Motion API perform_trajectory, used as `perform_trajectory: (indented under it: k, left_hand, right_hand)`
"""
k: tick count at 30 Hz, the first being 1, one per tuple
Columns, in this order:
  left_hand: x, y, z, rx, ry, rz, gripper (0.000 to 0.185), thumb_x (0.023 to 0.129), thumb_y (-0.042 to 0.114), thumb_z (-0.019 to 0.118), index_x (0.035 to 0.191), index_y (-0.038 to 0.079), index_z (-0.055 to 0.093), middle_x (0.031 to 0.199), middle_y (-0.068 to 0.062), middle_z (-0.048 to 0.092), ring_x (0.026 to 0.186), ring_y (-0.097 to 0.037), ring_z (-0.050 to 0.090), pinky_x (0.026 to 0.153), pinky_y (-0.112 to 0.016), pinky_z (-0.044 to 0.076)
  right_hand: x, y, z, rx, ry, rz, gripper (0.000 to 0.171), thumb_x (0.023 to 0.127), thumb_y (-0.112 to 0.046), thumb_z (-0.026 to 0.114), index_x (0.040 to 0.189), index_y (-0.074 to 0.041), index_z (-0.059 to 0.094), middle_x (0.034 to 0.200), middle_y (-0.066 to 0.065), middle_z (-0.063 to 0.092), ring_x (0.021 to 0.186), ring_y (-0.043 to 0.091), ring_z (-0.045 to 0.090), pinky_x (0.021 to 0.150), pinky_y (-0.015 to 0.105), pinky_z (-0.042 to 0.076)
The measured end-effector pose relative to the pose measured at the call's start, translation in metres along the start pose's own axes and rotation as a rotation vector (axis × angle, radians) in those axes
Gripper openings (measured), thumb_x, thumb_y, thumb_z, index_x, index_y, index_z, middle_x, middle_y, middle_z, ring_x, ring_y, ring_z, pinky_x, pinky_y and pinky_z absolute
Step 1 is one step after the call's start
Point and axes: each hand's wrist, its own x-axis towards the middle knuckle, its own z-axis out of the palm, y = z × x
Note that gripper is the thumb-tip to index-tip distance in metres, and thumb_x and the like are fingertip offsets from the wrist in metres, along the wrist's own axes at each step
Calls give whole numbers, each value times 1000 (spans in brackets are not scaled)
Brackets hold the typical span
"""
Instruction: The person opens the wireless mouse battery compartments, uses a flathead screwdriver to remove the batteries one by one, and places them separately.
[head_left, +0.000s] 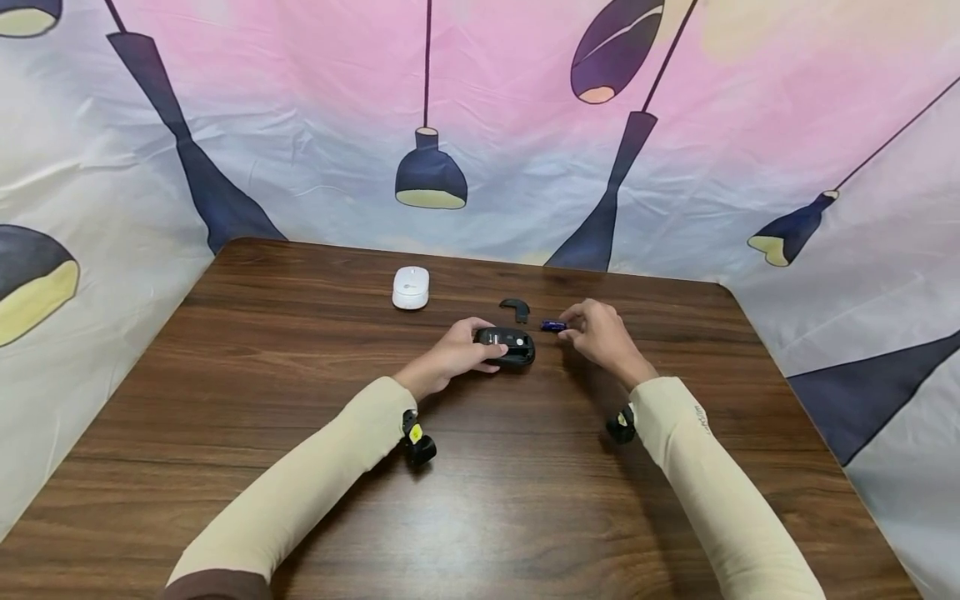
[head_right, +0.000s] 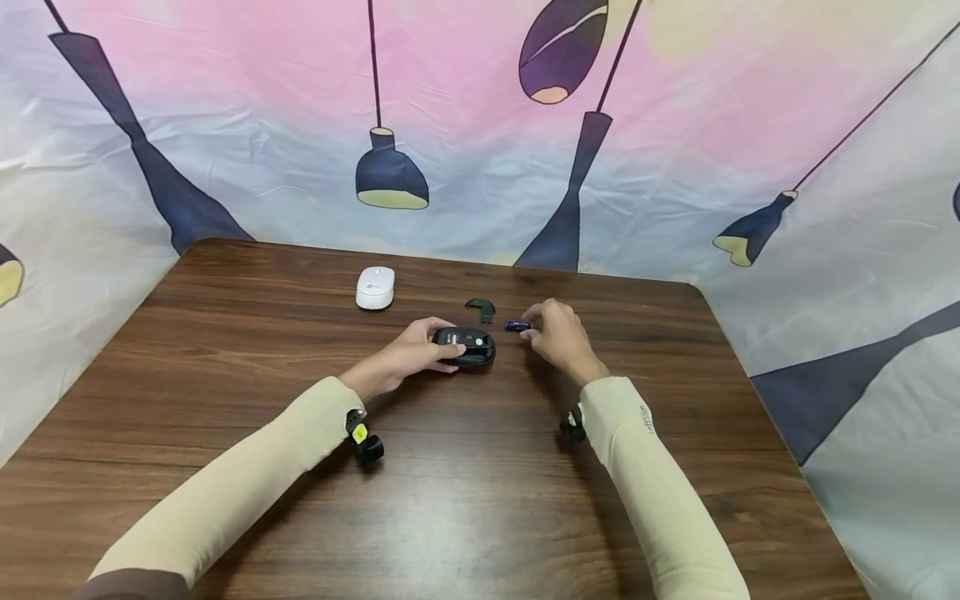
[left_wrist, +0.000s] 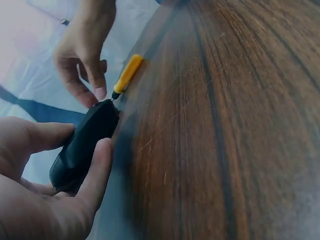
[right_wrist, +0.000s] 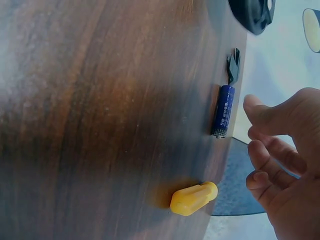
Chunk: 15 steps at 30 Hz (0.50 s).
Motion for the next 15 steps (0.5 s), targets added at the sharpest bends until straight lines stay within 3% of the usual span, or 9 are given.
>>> perform_trajectory:
  k: [7,15]
  left_hand:
    - [6,-1,8,104,44,17,52,99,10,66,143,-1,41,130,-24,55,104,-28,68,82,-32,63]
    - [6,-1,8,312,104,46,54,99,19,68,146,3,45,119,-20,63,81,-20,72,69,-29,63]
  right_hand:
    - [-3,-1,-1,-11,12,-31,23,93,-10,75,114,-1,74,111,16,64,77,24,53,66,37,48]
    - [-2,-3,1,-11,24,-46,24,92,-13,77,113,-1,75,109,16,65,76,24,52,66,37,46]
